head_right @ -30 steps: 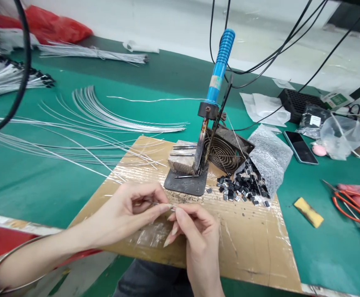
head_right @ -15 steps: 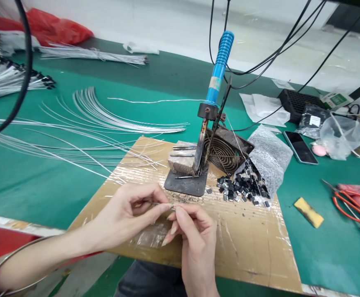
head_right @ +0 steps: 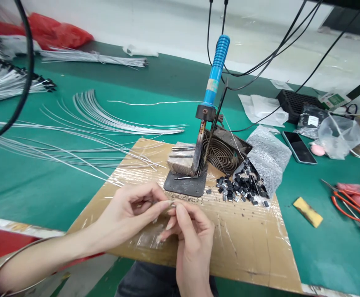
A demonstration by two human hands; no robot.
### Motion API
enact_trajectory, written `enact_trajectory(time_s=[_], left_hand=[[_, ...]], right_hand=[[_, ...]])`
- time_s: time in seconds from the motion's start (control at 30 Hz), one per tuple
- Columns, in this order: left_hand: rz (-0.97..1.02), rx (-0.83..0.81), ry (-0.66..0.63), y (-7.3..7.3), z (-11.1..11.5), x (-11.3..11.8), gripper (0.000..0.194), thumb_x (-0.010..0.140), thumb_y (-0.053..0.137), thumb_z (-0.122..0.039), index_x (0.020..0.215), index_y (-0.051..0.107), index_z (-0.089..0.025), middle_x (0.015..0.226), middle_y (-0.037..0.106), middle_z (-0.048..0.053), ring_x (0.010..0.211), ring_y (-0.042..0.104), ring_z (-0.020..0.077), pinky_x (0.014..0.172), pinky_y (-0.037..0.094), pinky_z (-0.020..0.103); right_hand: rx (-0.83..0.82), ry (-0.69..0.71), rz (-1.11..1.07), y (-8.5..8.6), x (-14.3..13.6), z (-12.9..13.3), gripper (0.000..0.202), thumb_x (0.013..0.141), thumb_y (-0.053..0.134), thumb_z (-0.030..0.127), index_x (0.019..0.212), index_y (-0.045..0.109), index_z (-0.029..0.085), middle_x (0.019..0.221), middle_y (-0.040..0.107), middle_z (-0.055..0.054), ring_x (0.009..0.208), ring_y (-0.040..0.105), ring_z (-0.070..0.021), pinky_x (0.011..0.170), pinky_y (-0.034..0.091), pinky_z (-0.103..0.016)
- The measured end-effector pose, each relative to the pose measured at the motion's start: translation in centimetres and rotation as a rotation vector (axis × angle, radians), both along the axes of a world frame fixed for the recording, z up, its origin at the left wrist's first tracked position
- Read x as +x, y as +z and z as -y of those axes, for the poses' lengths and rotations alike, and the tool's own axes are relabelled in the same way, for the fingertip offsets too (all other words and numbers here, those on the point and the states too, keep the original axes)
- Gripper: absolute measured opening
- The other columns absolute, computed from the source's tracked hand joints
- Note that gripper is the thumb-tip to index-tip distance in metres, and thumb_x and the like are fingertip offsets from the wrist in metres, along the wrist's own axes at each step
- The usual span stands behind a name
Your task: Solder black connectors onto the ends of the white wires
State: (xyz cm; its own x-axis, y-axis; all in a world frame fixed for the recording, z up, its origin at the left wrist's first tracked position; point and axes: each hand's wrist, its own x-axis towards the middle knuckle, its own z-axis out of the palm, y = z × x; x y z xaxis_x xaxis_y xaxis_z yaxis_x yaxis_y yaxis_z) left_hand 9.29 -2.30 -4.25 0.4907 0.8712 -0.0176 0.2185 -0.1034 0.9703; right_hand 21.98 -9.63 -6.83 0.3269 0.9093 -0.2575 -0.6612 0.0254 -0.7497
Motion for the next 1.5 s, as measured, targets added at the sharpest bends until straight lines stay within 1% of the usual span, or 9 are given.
enact_trajectory(time_s=[0.1,0.17,0.37,0.7,0.83,0.97,1.2,1.33,1.5], left_hand=[[-0.029,0.039,0.032,-0.1,-0.2,-0.1,0.025,0.089,0.068,-0.035,0.074,0.069,-0.016,0.064,0.065,0.002,0.054,0.055,0.0118,0.048,0.042,0.021],[-0.036,0.048,0.030,-0.1,-0.3,-0.1,0.024,0.089,0.068,-0.035,0.075,0.069,-0.016,0.064,0.065,0.002,0.054,0.055,0.0119,0.049,0.043,0.021],[-0.019,0.073,0.029,-0.2,-0.2,-0.1,0.026,0.090,0.069,-0.036,0.074,0.068,-0.016,0.063,0.064,0.001,0.054,0.054,0.0113,0.047,0.040,0.020],[-0.021,0.172,0.028,0.0,0.0,-0.1,0.026,0.091,0.068,-0.032,0.072,0.070,-0.016,0.063,0.065,0.002,0.054,0.054,0.0110,0.045,0.037,0.019],[-0.021,0.178,0.012,0.0,0.0,-0.1,0.024,0.091,0.068,-0.031,0.072,0.071,-0.016,0.062,0.066,0.002,0.053,0.053,0.0109,0.045,0.037,0.019],[-0.029,0.170,-0.018,0.1,0.0,-0.3,0.023,0.091,0.068,-0.031,0.074,0.072,-0.015,0.061,0.065,0.002,0.052,0.051,0.0104,0.044,0.036,0.019],[-0.038,0.132,-0.051,0.2,0.1,-0.4,0.025,0.092,0.064,-0.030,0.074,0.071,-0.014,0.063,0.066,0.003,0.053,0.052,0.0104,0.045,0.037,0.019],[-0.035,0.157,-0.024,0.2,0.0,-0.3,0.023,0.091,0.067,-0.031,0.075,0.072,-0.015,0.063,0.066,0.003,0.053,0.052,0.0104,0.044,0.036,0.019],[-0.038,0.180,-0.010,0.1,0.1,-0.3,0.023,0.092,0.067,-0.031,0.076,0.072,-0.015,0.064,0.067,0.003,0.052,0.051,0.0100,0.044,0.035,0.019]], right_hand=[[0.006,-0.015,0.017,-0.1,0.2,-0.1,0.026,0.075,0.091,0.043,0.085,0.086,0.019,0.073,0.075,-0.003,0.051,0.063,-0.0081,0.047,0.059,-0.016],[0.005,-0.012,0.041,-0.3,0.3,-0.1,0.025,0.076,0.090,0.042,0.086,0.086,0.019,0.075,0.076,-0.003,0.052,0.064,-0.0087,0.047,0.060,-0.017],[0.010,-0.005,0.116,-0.8,0.1,0.0,0.018,0.078,0.089,0.037,0.086,0.086,0.021,0.064,0.073,0.000,0.046,0.064,-0.0074,0.049,0.058,-0.015],[-0.002,-0.012,0.154,-0.6,0.2,0.0,0.018,0.079,0.088,0.036,0.081,0.084,0.019,0.063,0.073,0.000,0.046,0.064,-0.0081,0.051,0.057,-0.016],[0.009,-0.003,0.147,-0.6,0.3,0.1,0.019,0.079,0.089,0.037,0.079,0.084,0.019,0.063,0.073,0.000,0.045,0.063,-0.0076,0.051,0.056,-0.016],[0.017,0.065,0.119,-0.6,1.0,0.1,0.017,0.079,0.088,0.034,0.077,0.083,0.018,0.063,0.072,0.000,0.045,0.062,-0.0069,0.049,0.055,-0.015],[0.008,0.254,0.120,-0.6,3.1,0.2,0.014,0.082,0.086,0.031,0.078,0.083,0.018,0.065,0.071,0.000,0.046,0.061,-0.0081,0.047,0.058,-0.019],[0.012,0.225,0.130,-0.4,2.7,0.2,0.016,0.083,0.085,0.034,0.082,0.083,0.018,0.068,0.072,-0.001,0.048,0.061,-0.0077,0.049,0.059,-0.018],[-0.025,0.133,0.077,0.0,1.7,0.2,0.016,0.079,0.088,0.033,0.079,0.084,0.018,0.066,0.072,0.000,0.047,0.060,-0.0066,0.047,0.057,-0.016]])
